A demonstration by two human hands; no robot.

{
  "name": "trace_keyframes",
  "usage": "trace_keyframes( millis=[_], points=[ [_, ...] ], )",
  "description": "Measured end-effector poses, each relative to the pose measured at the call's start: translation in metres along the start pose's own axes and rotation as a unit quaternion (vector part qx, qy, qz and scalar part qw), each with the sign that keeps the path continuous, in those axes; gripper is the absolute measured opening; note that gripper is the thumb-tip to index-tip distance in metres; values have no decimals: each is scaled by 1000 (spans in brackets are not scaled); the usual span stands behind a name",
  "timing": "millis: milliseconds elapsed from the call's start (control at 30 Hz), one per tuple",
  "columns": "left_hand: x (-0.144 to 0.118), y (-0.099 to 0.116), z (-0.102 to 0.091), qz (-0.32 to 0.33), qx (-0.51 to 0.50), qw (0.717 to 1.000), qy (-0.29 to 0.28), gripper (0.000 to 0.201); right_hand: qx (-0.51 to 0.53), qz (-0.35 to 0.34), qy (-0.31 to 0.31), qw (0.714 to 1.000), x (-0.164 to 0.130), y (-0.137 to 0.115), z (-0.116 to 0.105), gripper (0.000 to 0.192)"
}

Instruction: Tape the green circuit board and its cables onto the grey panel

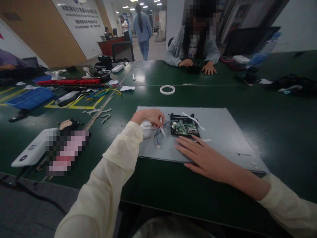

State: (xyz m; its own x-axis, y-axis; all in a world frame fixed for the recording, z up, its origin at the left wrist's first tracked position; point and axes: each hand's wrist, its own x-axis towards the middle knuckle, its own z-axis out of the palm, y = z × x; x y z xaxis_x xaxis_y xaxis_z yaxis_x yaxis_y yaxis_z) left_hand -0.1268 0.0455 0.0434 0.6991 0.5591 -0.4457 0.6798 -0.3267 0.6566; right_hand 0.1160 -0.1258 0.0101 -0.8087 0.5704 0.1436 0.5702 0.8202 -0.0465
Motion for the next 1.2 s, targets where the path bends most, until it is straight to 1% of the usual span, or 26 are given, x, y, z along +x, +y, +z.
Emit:
trace_keyframes(
  millis=[67, 133, 267, 333, 500, 667, 767, 867, 967, 1033, 1067, 1100, 1133, 1200],
  points=[
    [1, -1, 0, 5, -3, 1000, -6, 18, -29, 13, 0, 999, -20, 7, 0, 52],
    [1, -3, 0, 8, -10, 1000, -10, 19, -48, 41, 12, 998, -38, 13, 1, 52],
    [2, -3, 0, 10, -16, 1000, -11, 19, -39, 102, 32, 993, -61, 23, 4, 61],
    [1, -3, 0, 10, -17, 1000, -8, 20, -23, 112, 34, 993, -66, 26, 5, 63],
    [1, -2, 0, 5, -23, 1000, -2, 22, 0, 115, 17, 993, -67, 35, 6, 68],
    [1, -3, 0, 23, -31, 999, 0, 25, -26, 130, 24, 991, -71, 41, 13, 69],
    [1, -3, 0, 30, -24, 999, 5, 24, -66, 154, 45, 985, -77, 32, 14, 62],
    [1, -2, 1, 25, -28, 999, 1, 25, -110, 159, 76, 978, -80, 15, 0, 55],
    [1, -2, 1, 28, -17, 999, 5, 24, -136, 111, 89, 980, -70, -5, -25, 51],
    [1, -2, 1, 29, -4, 1000, 11, 25, -152, 69, 75, 983, -54, -16, -39, 48],
    [0, -1, 1, 27, -1, 1000, 11, 25, -152, 58, 71, 984, -44, -20, -42, 47],
    [0, -1, 1, 26, 0, 1000, 11, 25, -143, 53, 73, 986, -32, -23, -44, 45],
    [0, -1, 1, 25, -1, 1000, 10, 25, -130, 47, 62, 988, -19, -25, -43, 45],
    [0, 0, 1, 23, 0, 1000, 10, 25, -108, 30, 52, 992, 6, -26, -34, 43]
  ],
)
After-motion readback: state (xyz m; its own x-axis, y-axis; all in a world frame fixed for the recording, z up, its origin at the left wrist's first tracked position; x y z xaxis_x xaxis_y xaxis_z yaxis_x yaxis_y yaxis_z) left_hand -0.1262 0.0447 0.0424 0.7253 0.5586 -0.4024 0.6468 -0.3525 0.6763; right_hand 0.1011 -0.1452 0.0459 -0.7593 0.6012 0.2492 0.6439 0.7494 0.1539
